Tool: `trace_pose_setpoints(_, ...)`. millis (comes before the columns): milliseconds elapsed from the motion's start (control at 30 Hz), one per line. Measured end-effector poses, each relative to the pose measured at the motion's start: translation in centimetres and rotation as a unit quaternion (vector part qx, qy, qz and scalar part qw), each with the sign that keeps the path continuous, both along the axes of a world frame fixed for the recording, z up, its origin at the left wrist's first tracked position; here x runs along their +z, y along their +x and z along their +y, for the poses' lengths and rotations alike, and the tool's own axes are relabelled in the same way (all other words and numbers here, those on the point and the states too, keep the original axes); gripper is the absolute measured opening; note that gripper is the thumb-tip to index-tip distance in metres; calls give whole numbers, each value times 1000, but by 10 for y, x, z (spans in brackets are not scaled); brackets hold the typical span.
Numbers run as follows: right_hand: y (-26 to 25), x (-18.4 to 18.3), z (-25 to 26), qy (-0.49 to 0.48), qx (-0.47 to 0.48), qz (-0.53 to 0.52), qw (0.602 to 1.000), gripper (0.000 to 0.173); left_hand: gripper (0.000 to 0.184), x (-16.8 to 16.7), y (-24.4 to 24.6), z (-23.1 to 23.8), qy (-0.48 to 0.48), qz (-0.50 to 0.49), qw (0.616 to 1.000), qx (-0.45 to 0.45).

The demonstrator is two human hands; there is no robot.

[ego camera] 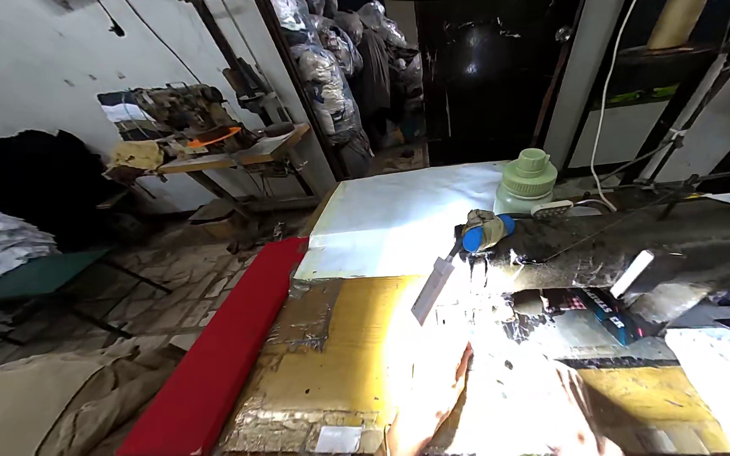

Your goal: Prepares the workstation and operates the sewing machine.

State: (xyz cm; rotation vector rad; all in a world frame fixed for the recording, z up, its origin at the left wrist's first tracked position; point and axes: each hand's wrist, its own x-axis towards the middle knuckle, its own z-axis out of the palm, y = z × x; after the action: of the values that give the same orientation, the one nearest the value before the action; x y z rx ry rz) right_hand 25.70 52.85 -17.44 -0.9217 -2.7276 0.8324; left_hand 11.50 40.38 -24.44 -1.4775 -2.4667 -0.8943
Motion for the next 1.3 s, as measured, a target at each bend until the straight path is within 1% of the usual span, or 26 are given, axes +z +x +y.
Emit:
trace_pose_setpoints(67, -17, 2, -5, 1, 19, -49, 999, 45, 24, 2, 2, 1, 18, 22, 1000, 2)
trace_pose_setpoints(100, -20, -9, -3, 12, 29, -29, 999, 46, 24, 4, 1, 3, 24, 17, 1000, 4)
trace_pose_setpoints(133, -22, -23, -1, 35, 27, 15, 999, 44, 24, 7, -1, 6, 25, -11, 1000, 5)
trace_pose_setpoints(167, -26, -26, 2, 40, 11, 9, 999, 40, 24, 11, -5, 9, 23, -48, 998, 13)
trace_pose_setpoints(200, -28, -17, 5, 4, -5, -39, 999, 40, 25, 15, -11, 13, 18, -82, 996, 29)
trace_pose_setpoints(233, -28, -10, 10, -1, -11, -71, 997, 38, 25, 18, -16, 17, 10, -108, 993, 48)
trace_pose_setpoints(267, -26, -10, 17, 28, -8, -63, 998, 35, 26, 20, -22, 20, -1, -132, 989, 63)
trace_pose_setpoints(300, -23, -20, 25, 85, 2, 2, 996, 29, 26, 19, -28, 23, 2, -138, 988, 71)
trace_pose_setpoints(333, -23, -25, 33, 105, 13, 58, 993, 26, 28, 18, -32, 25, 8, -141, 987, 75)
trace_pose_setpoints(367, -25, -22, 37, 72, 12, 83, 994, 28, 30, 15, -34, 28, 18, -139, 987, 79)
trace_pose_setpoints(433, -37, -6, 37, 25, 32, 123, 992, 27, 34, 19, -32, 31, -13, -162, 982, 97)
trace_pose_setpoints(500, -52, -14, 41, -5, 41, 129, 991, 26, 37, 16, -31, 37, -46, -154, 979, 128)
trace_pose_setpoints(567, -63, -3, 42, -78, 44, -9, 996, 35, 37, 13, -29, 39, -46, -167, 975, 142)
trace_pose_setpoints(600, -71, 8, 41, -102, 47, -78, 991, 41, 35, 12, -26, 39, -23, -191, 972, 135)
trace_pose_setpoints(667, -82, 8, 34, -91, 3, -108, 990, 41, 33, 9, -22, 37, 17, -254, 960, 119)
trace_pose_setpoints(700, -86, 17, 28, -97, -22, -111, 989, 39, 33, 2, -23, 37, 29, -249, 960, 125)
trace_pose_setpoints(733, -87, 11, 28, -98, -43, -84, 991, 37, 31, -2, -23, 38, 35, -244, 961, 129)
trace_pose_setpoints(800, -79, -34, 37, -86, -49, 27, 995, 33, 31, -2, -20, 37, 25, -230, 965, 125)
trace_pose_setpoints(867, -76, -63, 43, -45, -13, 76, 996, 31, 32, -7, -20, 34, 13, -223, 967, 125)
trace_pose_setpoints(900, -76, -69, 44, -47, -11, 72, 996, 33, 32, -9, -20, 33, 7, -240, 963, 124)
trace_pose_setpoints(933, -75, -69, 45, -70, -19, 64, 995, 33, 32, -6, -20, 33, 2, -258, 958, 123)
trace_pose_setpoints(1033, -74, -67, 46, -54, -11, 56, 997, 31, 31, 5, -15, 32, -5, -266, 956, 123)
trace_pose_setpoints(1133, -76, -78, 48, -30, 8, 26, 999, 31, 32, 5, -13, 31, -15, -212, 967, 140)
trace_pose_setpoints(1233, -75, -83, 47, -55, 11, 26, 998, 33, 34, 10, -13, 32, -35, -193, 969, 149)
trace_pose_setpoints(1267, -73, -77, 45, -76, 5, 33, 997, 33, 34, 11, -12, 33, -33, -208, 967, 146)
trace_pose_setpoints(1300, -71, -58, 41, -108, -1, 21, 994, 35, 33, 10, -13, 33, -25, -207, 967, 145)
